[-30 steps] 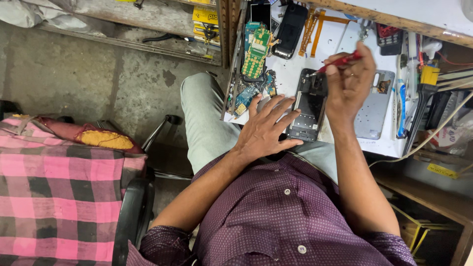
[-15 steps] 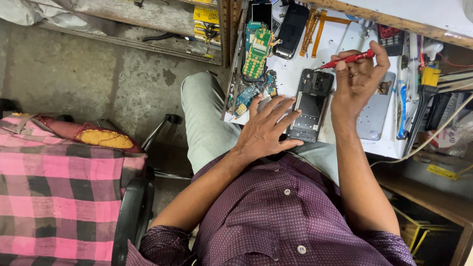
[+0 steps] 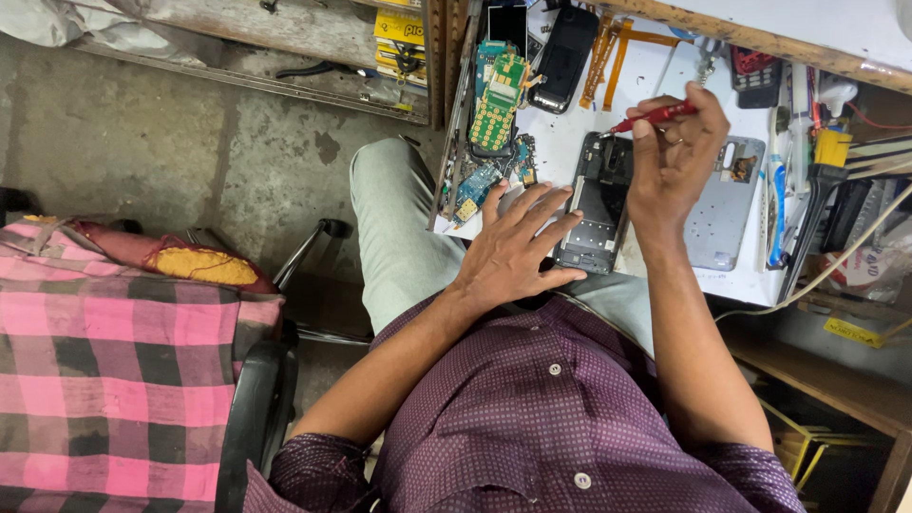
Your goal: The person sits at a repair workbench, presses the power and keypad buttons on a smartphone, removes its back cover and battery, and uses a red screwdriver to unscrew screws from the phone's rear housing. Other phones and disassembled circuit boards lie on the bench around the work area.
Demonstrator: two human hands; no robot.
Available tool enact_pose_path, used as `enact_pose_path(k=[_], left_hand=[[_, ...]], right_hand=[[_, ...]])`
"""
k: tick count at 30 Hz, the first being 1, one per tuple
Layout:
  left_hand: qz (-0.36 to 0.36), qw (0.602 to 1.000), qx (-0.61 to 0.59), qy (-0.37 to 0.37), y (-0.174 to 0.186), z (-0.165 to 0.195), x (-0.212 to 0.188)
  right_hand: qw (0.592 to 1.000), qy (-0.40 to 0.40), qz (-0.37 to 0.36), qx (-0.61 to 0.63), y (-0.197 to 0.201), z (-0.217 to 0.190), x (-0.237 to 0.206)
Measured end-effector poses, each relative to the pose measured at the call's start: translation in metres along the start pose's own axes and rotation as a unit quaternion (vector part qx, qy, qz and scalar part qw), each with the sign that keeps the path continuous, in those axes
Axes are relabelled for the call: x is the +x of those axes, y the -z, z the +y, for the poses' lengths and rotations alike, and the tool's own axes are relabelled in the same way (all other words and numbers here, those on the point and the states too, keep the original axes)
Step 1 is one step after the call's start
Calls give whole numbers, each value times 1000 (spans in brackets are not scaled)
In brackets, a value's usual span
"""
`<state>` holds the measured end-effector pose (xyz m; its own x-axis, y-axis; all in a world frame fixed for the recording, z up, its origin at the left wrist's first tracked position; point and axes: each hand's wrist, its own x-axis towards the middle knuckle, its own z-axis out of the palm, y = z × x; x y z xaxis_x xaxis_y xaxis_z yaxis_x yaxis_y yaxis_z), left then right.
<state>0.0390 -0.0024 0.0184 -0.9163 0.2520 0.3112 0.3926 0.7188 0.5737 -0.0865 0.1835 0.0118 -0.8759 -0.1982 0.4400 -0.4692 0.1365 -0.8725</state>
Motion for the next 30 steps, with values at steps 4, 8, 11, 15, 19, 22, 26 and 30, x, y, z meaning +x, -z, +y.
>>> enact_pose_path(k=[4, 8, 11, 15, 19, 22, 26, 30], left_hand=[[1, 1000, 2, -1, 0, 0, 0], [1, 1000, 1, -2, 1, 0, 0], [1, 1000, -4, 0, 1, 1, 1], [1, 1000, -3, 0, 1, 0, 1], [1, 1000, -3, -1, 1, 0, 1], [3, 1000, -3, -2, 1, 0, 0], [4, 1000, -3, -4, 1, 0, 1], [1, 1000, -5, -4, 1, 0, 1]], right_hand=[[995, 45, -63, -68, -3, -12, 5], [984, 92, -65, -138, -7, -16, 13], [993, 75, -45, -74, -12, -15, 19], [998, 45, -43, 2, -16, -18, 24], [998, -6, -55, 18, -18, -25, 24], [998, 22, -52, 4, -18, -25, 25], [997, 54, -44, -21, -13, -16, 27], [998, 3, -64, -2, -10, -10, 21]])
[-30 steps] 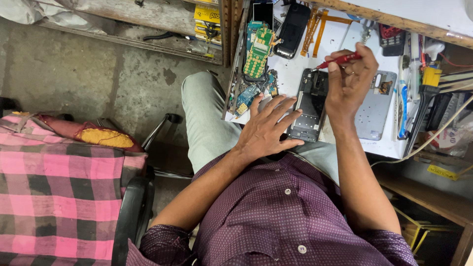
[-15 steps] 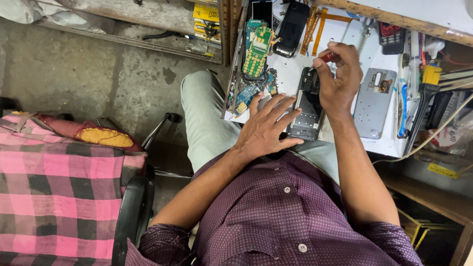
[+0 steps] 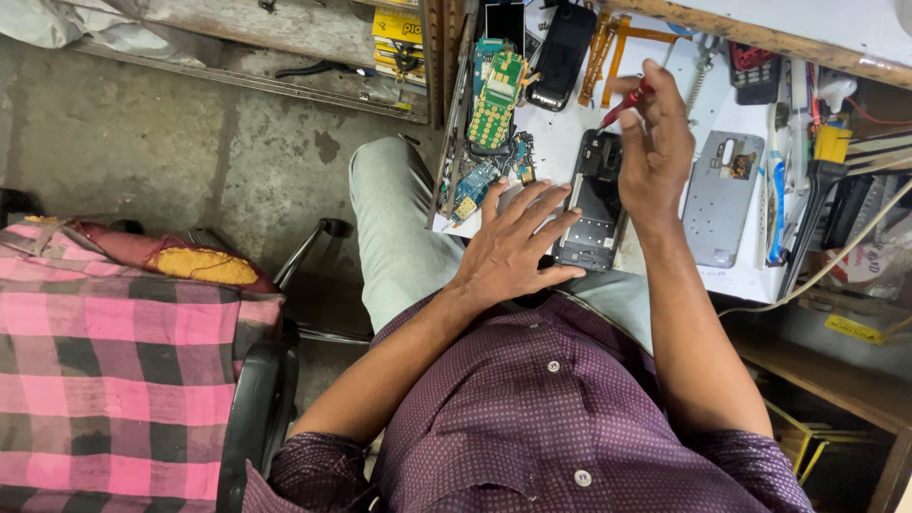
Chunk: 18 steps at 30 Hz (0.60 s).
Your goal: The person sits at a repair workbench, presses the power and keypad buttons on a smartphone, removes its back cover and battery, and uses a red screwdriver to unscrew screws from the phone's rear housing. Other phones and disassembled circuit boards lie on the bench around the work area.
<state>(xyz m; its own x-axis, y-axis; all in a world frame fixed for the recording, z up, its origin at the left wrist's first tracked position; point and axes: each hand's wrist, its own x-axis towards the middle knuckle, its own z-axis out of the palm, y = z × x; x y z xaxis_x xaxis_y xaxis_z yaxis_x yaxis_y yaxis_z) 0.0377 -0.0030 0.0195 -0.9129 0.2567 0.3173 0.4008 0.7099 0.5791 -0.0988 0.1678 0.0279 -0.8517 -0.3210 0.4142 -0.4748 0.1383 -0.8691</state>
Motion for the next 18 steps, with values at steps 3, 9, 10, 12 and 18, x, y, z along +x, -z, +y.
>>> enact_pose_path(k=[3, 9, 10, 12, 18], left_hand=[[6, 1000, 1, -2, 0, 0, 0], [-5, 1000, 3, 1, 0, 0, 0], [-6, 1000, 3, 2, 0, 1, 0], [-5, 1000, 5, 4, 0, 1, 0], [13, 1000, 9, 4, -1, 1, -1]], right_hand=[[998, 50, 34, -18, -1, 2, -2], [995, 59, 4, -86, 0, 2, -3], [997, 48, 10, -62, -1, 2, -3], [999, 30, 22, -11, -1, 3, -3], [992, 62, 7, -110, 2, 1, -6]])
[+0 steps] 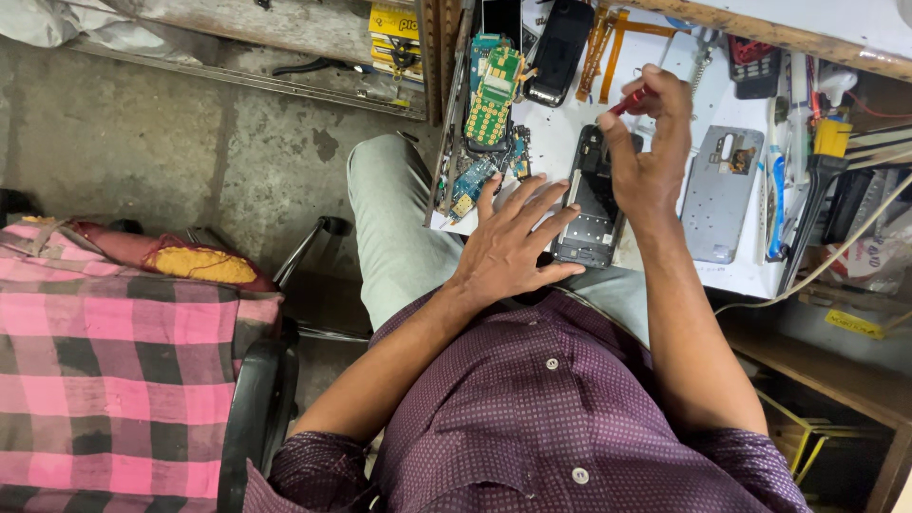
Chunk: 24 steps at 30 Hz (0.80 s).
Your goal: The person sits at a repair workbench, presses the power and keypad buttons on a smartphone, removes its back cover and battery, and uses a red screwdriver to unscrew screws from the phone's rear housing. Other phones and disassembled circuit boards lie on the bench around the work area.
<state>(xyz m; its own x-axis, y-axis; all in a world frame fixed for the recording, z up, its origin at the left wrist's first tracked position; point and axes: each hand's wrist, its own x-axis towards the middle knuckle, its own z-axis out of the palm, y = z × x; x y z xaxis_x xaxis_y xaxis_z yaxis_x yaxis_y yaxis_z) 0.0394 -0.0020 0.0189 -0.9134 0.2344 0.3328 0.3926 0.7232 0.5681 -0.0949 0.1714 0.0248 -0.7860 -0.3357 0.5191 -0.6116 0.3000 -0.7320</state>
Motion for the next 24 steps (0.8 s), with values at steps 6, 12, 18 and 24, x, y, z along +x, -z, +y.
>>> enact_pose_path(k=[6, 12, 18, 24], left_hand=[[13, 1000, 13, 11, -2, 2, -1], [33, 999, 22, 21, -2, 2, -2], [30, 999, 26, 25, -3, 2, -1], [24, 999, 22, 20, -3, 1, -3]], right_hand=[[999, -39, -7, 10, 0, -3, -3], [994, -63, -17, 84, 1, -3, -3], [999, -38, 2, 39, 0, -4, -2], [1000, -26, -2, -4, 2, -4, -3]])
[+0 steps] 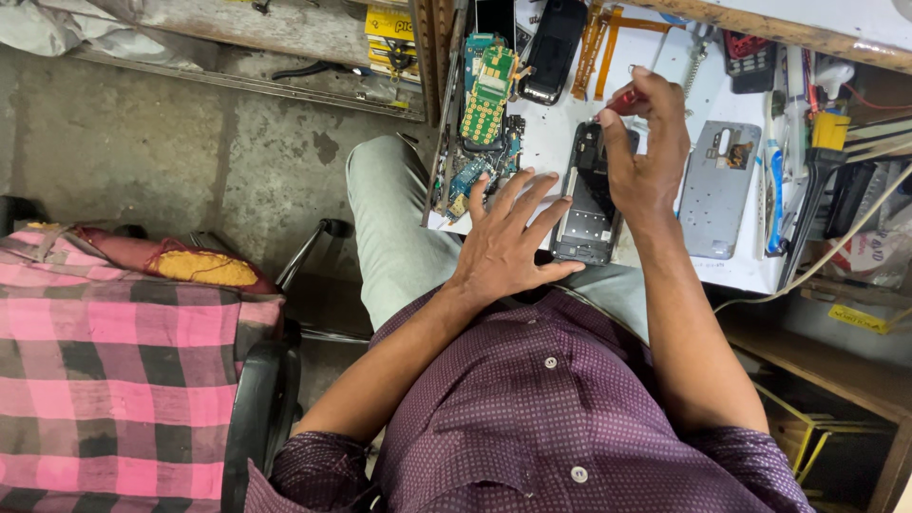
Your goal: The person sits at a repair workbench, presses the power and keypad buttons on a smartphone, removes its back cover and battery, and uses a red screwdriver to unscrew screws from the phone's rear housing. Other phones and disassembled circuit boards lie on the bench around the work area.
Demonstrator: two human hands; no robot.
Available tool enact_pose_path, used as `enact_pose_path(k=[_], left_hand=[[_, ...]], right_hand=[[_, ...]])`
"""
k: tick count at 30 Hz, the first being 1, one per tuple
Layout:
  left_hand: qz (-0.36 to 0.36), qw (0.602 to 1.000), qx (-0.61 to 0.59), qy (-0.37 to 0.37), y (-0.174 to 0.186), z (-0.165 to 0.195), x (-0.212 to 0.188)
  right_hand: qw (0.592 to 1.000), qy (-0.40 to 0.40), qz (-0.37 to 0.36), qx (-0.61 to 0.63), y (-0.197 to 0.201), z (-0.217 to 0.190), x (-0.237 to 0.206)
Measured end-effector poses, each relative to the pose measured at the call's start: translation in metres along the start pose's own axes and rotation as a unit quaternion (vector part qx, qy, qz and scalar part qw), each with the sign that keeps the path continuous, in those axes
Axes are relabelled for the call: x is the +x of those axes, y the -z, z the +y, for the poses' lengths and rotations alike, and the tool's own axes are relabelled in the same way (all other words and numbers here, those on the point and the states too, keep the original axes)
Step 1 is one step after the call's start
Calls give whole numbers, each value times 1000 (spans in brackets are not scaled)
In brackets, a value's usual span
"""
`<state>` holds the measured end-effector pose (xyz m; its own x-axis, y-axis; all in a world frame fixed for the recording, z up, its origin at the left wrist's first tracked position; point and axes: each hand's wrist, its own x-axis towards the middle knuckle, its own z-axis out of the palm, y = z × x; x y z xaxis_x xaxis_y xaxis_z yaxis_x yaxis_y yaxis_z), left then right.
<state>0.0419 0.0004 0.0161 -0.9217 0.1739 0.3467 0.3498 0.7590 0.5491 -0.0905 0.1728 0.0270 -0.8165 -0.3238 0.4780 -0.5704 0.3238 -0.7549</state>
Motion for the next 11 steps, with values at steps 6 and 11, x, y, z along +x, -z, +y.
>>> enact_pose_path(k=[6, 11], left_hand=[[-5, 1000, 4, -4, 0, -1, 0], [-7, 1000, 1, -2, -1, -1, 0]], right_hand=[[1000, 1, -13, -3, 1, 4, 1], [999, -17, -25, -9, 2, 8, -3]])
